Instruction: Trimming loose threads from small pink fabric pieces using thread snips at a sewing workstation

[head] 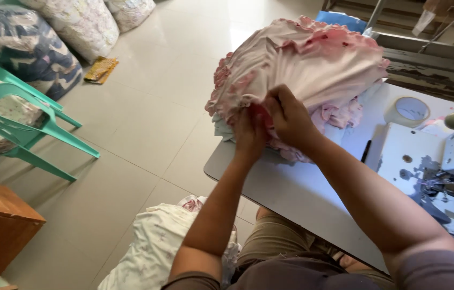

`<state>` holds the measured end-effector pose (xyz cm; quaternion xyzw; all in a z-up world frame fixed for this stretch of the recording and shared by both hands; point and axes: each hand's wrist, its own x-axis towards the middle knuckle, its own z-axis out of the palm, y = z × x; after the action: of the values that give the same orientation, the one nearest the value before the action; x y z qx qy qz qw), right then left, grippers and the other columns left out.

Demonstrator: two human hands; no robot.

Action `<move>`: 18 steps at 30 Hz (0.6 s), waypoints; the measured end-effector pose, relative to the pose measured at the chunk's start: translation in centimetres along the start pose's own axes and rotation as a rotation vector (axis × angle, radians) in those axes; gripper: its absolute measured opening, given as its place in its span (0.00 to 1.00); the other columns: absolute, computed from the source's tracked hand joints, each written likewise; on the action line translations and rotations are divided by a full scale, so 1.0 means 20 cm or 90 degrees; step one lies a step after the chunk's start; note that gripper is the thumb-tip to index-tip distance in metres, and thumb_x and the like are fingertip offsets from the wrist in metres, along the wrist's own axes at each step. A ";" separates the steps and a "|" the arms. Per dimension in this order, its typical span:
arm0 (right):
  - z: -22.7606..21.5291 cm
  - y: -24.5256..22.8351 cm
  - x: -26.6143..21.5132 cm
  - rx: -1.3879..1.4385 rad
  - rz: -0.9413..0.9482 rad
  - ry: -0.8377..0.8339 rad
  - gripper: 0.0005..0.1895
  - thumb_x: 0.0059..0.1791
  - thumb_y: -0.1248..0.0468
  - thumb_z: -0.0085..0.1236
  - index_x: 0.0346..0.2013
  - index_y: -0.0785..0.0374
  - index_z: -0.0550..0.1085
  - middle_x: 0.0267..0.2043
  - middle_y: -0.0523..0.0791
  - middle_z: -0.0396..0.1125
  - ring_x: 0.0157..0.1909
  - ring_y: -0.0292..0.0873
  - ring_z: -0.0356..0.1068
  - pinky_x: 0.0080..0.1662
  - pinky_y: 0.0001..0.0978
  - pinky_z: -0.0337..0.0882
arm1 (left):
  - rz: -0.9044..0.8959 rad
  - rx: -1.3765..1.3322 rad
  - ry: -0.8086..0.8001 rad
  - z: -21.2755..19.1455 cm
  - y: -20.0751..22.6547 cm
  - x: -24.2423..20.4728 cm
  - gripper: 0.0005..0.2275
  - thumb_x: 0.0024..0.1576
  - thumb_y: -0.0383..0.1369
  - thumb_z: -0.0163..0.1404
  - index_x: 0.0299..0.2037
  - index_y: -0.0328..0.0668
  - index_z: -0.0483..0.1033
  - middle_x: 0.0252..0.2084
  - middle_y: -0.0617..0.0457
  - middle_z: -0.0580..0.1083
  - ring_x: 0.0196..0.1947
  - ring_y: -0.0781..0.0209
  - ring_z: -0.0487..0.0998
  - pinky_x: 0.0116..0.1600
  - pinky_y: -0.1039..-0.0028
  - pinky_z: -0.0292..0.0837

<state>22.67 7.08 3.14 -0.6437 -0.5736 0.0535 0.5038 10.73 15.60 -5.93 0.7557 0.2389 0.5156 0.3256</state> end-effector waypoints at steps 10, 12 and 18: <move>-0.89 -0.70 -0.78 0.108 0.140 0.056 0.14 0.45 0.80 0.61 0.45 0.74 0.78 0.33 0.54 0.77 0.34 0.44 0.78 0.39 0.40 0.81 | 0.527 0.105 0.064 -0.54 0.97 -0.17 0.18 0.57 0.42 0.58 0.17 0.47 0.72 0.28 0.57 0.76 0.41 0.49 0.78 0.62 0.37 0.65; -0.93 -0.61 -0.82 0.071 0.117 0.088 0.11 0.48 0.79 0.61 0.45 0.75 0.78 0.33 0.54 0.73 0.34 0.43 0.73 0.40 0.38 0.77 | 0.514 0.118 0.035 -0.54 1.03 -0.20 0.19 0.53 0.37 0.63 0.13 0.46 0.68 0.22 0.58 0.72 0.33 0.54 0.77 0.55 0.46 0.76; -0.83 -0.49 -0.91 0.121 0.016 0.144 0.05 0.58 0.73 0.53 0.41 0.75 0.73 0.37 0.54 0.67 0.34 0.42 0.67 0.43 0.33 0.71 | 0.337 0.100 -0.106 -0.42 0.76 -0.34 0.06 0.54 0.28 0.61 0.35 0.41 0.75 0.24 0.51 0.70 0.27 0.47 0.78 0.43 0.58 0.81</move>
<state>20.54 -18.68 9.01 -0.6022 -0.4971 0.0412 0.6234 0.92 2.58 3.21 0.8543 0.0447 0.4990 0.1385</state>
